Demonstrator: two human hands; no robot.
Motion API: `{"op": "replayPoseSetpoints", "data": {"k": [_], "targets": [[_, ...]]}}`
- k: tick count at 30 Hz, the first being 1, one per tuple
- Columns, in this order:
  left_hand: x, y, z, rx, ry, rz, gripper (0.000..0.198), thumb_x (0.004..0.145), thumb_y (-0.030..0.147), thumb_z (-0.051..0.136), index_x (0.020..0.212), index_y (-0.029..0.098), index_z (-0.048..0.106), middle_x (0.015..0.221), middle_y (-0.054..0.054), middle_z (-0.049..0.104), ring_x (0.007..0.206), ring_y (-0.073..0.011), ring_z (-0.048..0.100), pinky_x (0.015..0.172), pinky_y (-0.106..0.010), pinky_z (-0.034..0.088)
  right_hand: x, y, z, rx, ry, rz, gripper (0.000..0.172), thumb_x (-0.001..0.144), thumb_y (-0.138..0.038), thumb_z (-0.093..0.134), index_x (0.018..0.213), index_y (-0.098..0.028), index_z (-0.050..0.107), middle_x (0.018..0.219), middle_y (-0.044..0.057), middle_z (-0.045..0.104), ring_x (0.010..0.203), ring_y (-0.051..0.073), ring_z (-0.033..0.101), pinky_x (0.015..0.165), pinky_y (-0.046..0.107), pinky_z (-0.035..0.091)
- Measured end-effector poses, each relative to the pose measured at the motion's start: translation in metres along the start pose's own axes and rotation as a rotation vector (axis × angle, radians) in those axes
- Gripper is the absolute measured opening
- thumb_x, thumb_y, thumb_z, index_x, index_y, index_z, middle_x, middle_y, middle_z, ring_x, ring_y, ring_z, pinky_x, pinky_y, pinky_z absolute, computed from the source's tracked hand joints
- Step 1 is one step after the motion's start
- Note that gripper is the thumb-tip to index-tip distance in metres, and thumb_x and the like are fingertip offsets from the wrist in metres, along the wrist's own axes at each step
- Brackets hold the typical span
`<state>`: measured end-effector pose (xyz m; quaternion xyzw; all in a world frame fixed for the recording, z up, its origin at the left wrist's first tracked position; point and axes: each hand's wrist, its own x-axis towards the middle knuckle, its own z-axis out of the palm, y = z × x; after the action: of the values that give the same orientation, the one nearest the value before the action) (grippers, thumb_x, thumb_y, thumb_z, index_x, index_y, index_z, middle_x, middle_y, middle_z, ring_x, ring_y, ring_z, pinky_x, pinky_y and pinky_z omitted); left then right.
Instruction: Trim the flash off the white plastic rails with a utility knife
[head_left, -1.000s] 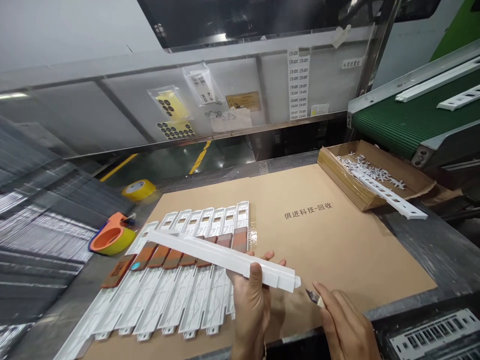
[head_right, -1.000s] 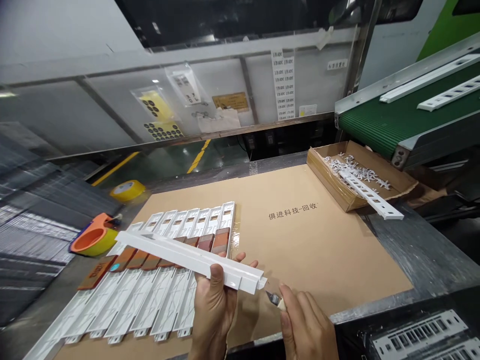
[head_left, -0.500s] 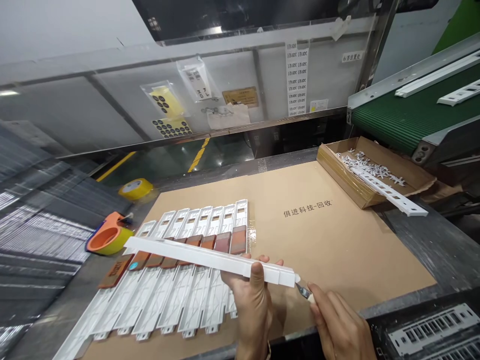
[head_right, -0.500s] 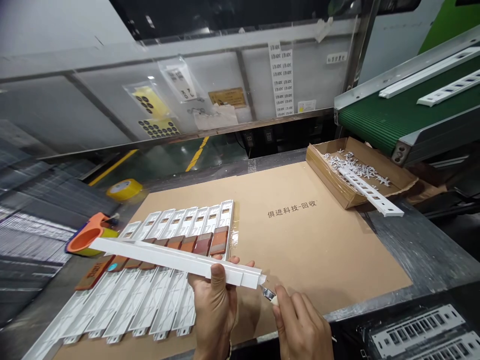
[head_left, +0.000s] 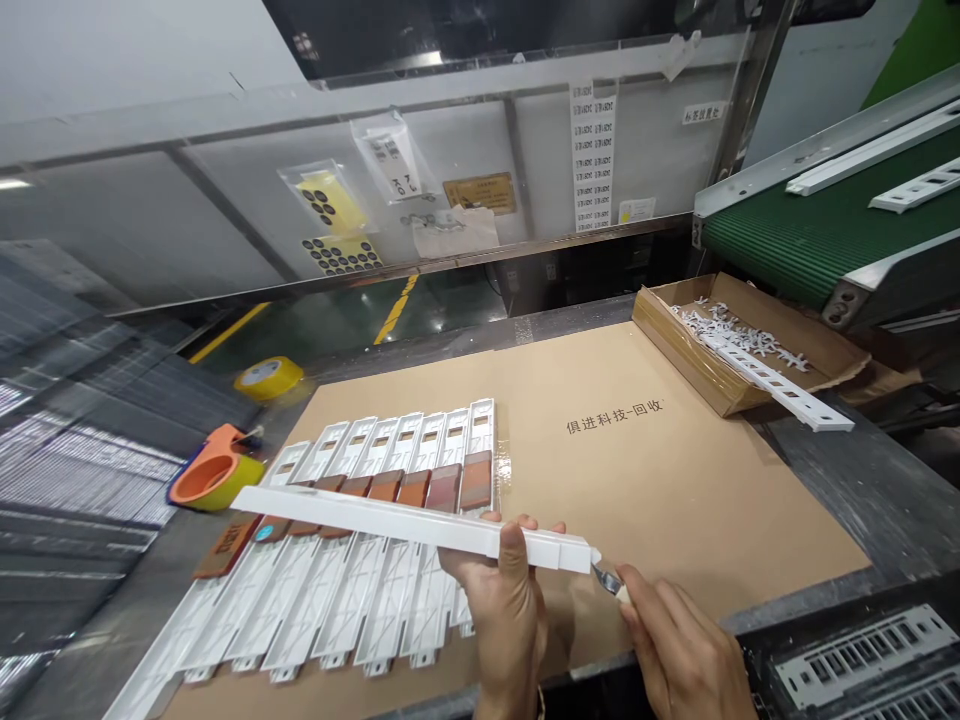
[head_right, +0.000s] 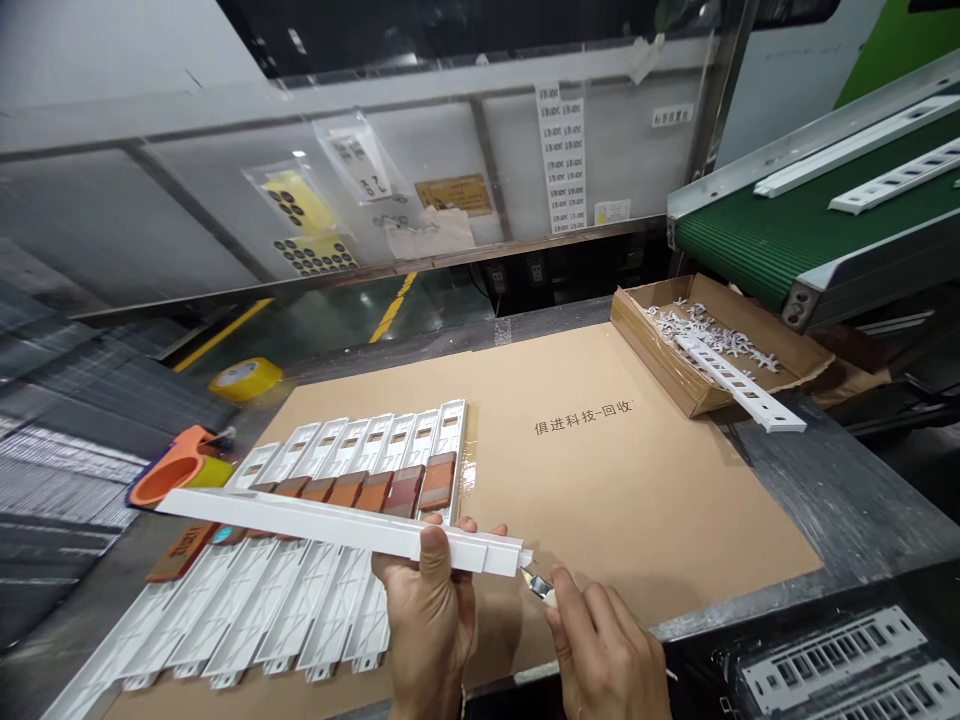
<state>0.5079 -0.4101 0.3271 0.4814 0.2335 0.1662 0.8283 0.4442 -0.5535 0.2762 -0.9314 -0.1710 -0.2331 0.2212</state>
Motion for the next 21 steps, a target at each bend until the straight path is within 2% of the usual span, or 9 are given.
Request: {"op": "replayPoseSetpoints", "data": {"k": [5,9,12,15,17,19,21], "targets": [[0.000,0.001,0.000,-0.017,0.013,0.011,0.057,0.068,0.045,0.078,0.105,0.036,0.036,0.106,0.004,0.040,0.080,-0.0113,0.057,0.075,-0.036,0.058,0.001,0.001,-0.001,-0.031,0.018,0.010,0.032,0.100,-0.025,0.040,0.124,-0.010,0.056,0.077,0.006,0.066,0.066,0.017,0.066,0.054,0.023,0.047],[0.000,0.004,-0.002,-0.040,0.008,-0.013,0.052,0.068,0.048,0.077,0.102,0.033,0.042,0.103,0.004,0.041,0.078,-0.0109,0.057,0.075,-0.039,0.058,0.002,0.012,-0.002,-0.086,0.058,0.115,0.034,0.102,-0.030,0.036,0.118,-0.013,0.060,0.082,0.007,0.069,0.068,0.018,0.069,0.052,0.024,0.049],[-0.002,0.007,-0.002,-0.075,-0.015,-0.040,0.052,0.066,0.047,0.079,0.103,0.032,0.046,0.098,0.006,0.045,0.077,-0.0104,0.059,0.080,-0.040,0.057,-0.001,0.025,-0.002,-0.060,0.032,0.163,0.035,0.101,-0.033,0.036,0.117,-0.015,0.061,0.091,0.008,0.072,0.077,0.019,0.071,0.056,0.023,0.054],[-0.006,0.007,-0.006,-0.108,-0.085,-0.239,0.064,0.062,0.043,0.082,0.114,0.029,0.048,0.096,0.000,0.059,0.084,-0.0205,0.066,0.083,-0.045,0.055,-0.004,0.039,-0.003,0.014,0.040,0.203,0.032,0.099,-0.032,0.041,0.118,-0.018,0.061,0.103,0.008,0.072,0.089,0.020,0.071,0.066,0.022,0.058],[-0.008,0.003,-0.011,-0.126,-0.139,-0.368,0.068,0.059,0.034,0.083,0.118,0.023,0.051,0.101,-0.007,0.067,0.093,-0.0282,0.067,0.084,-0.042,0.053,-0.004,0.046,-0.005,0.077,0.056,0.230,0.031,0.098,-0.031,0.043,0.119,-0.020,0.062,0.109,0.007,0.071,0.095,0.020,0.070,0.073,0.022,0.058],[-0.010,-0.004,-0.020,-0.133,-0.187,-0.448,0.058,0.054,0.023,0.078,0.109,0.018,0.060,0.098,-0.010,0.070,0.093,-0.0278,0.067,0.077,-0.034,0.053,-0.002,0.051,-0.008,0.137,0.062,0.262,0.030,0.097,-0.032,0.044,0.120,-0.020,0.061,0.112,0.006,0.071,0.099,0.019,0.068,0.078,0.020,0.057],[-0.010,-0.015,-0.030,-0.109,-0.248,-0.510,0.045,0.050,0.018,0.071,0.095,0.015,0.066,0.082,-0.008,0.071,0.072,-0.0214,0.067,0.061,-0.027,0.049,0.002,0.055,-0.012,0.182,0.061,0.301,0.031,0.097,-0.033,0.045,0.120,-0.020,0.061,0.113,0.006,0.070,0.102,0.019,0.067,0.080,0.018,0.055]]}}
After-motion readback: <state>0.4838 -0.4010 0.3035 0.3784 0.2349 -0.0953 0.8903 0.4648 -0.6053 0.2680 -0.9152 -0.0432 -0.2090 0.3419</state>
